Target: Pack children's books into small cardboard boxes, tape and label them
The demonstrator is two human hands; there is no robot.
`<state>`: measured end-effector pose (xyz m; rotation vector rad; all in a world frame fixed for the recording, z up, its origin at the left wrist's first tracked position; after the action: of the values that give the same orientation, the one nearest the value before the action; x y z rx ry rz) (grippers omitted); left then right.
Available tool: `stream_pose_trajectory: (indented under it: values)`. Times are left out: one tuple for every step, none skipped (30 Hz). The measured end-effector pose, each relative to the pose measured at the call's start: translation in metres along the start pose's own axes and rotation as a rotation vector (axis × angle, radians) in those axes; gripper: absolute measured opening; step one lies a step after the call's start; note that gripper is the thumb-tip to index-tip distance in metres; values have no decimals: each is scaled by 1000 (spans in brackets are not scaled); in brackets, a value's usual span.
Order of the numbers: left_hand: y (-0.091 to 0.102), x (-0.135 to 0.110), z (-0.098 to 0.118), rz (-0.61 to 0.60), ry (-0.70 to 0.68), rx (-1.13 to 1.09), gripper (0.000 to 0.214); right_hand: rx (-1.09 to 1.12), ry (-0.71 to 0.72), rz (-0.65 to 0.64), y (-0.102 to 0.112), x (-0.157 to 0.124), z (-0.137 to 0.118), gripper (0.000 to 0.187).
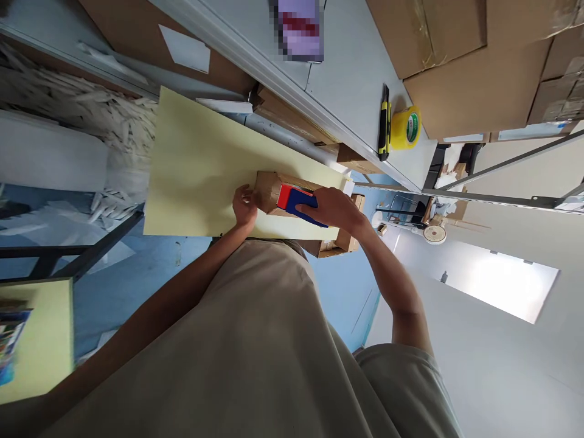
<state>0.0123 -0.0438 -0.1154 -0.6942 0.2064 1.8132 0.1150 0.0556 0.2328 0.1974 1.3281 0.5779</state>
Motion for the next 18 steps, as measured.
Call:
stream_pose_trajectory:
  values:
    - [3, -6, 4, -13, -40, 15, 47, -12, -2, 0, 1, -1, -1, 51]
    - [4, -13, 9, -67, -99, 33, 51, -21, -3, 1, 1, -2, -2, 52]
    - [4, -21, 16, -145, -169, 62, 56, -27, -1, 2, 2, -3, -3, 52]
    - [1, -29, 22, -235, -236, 102, 63, -30, 3, 5, 3, -3, -4, 53]
    - [-2, -37, 26, -328, -296, 155, 73, -30, 7, 8, 3, -4, -6, 54]
    - [-7, -44, 29, -409, -340, 213, 83, -28, 14, 9, 4, -5, -7, 54]
    - [-12, -49, 29, -466, -363, 263, 92, -29, 19, 9, 4, -6, -9, 55]
    - [-17, -51, 27, -504, -372, 301, 97, -33, 24, 9, 5, -7, -11, 54]
    - [-21, -51, 23, -524, -368, 328, 97, -43, 29, 11, 5, -7, -14, 55]
    - [-24, -49, 18, -531, -355, 346, 96, -55, 35, 13, 5, -8, -16, 55]
    - [-26, -46, 13, -531, -336, 360, 93, -70, 42, 18, 6, -8, -19, 55]
    - [-27, -42, 8, -528, -316, 371, 91, -84, 50, 22, 6, -8, -21, 56]
    - [-27, -37, 6, -524, -302, 378, 90, -98, 57, 27, 7, -8, -23, 57]
    - [-27, -32, 6, -516, -304, 382, 91, -110, 62, 33, 7, -7, -25, 57]
    - [-27, -27, 9, -510, -327, 385, 93, -120, 62, 37, 8, -7, -27, 58]
    - [-27, -21, 16, -507, -373, 392, 96, -129, 61, 41, 9, -7, -28, 59]
    - [-27, -15, 26, -512, -439, 405, 99, -138, 59, 43, 10, -7, -29, 59]
    - [-28, -8, 37, -524, -516, 425, 102, -145, 58, 46, 11, -7, -31, 59]
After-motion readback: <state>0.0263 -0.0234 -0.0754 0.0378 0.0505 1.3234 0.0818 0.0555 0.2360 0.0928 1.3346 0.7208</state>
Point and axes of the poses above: each hand's wrist, its own x-axis towards the middle knuckle, its own y-axis out of the back of the hand, z = x × y, the point moved 3 cm from there along x, towards the middle knuckle, and after that the axes turned 4 degrees about -z, right-handed, at the moved point
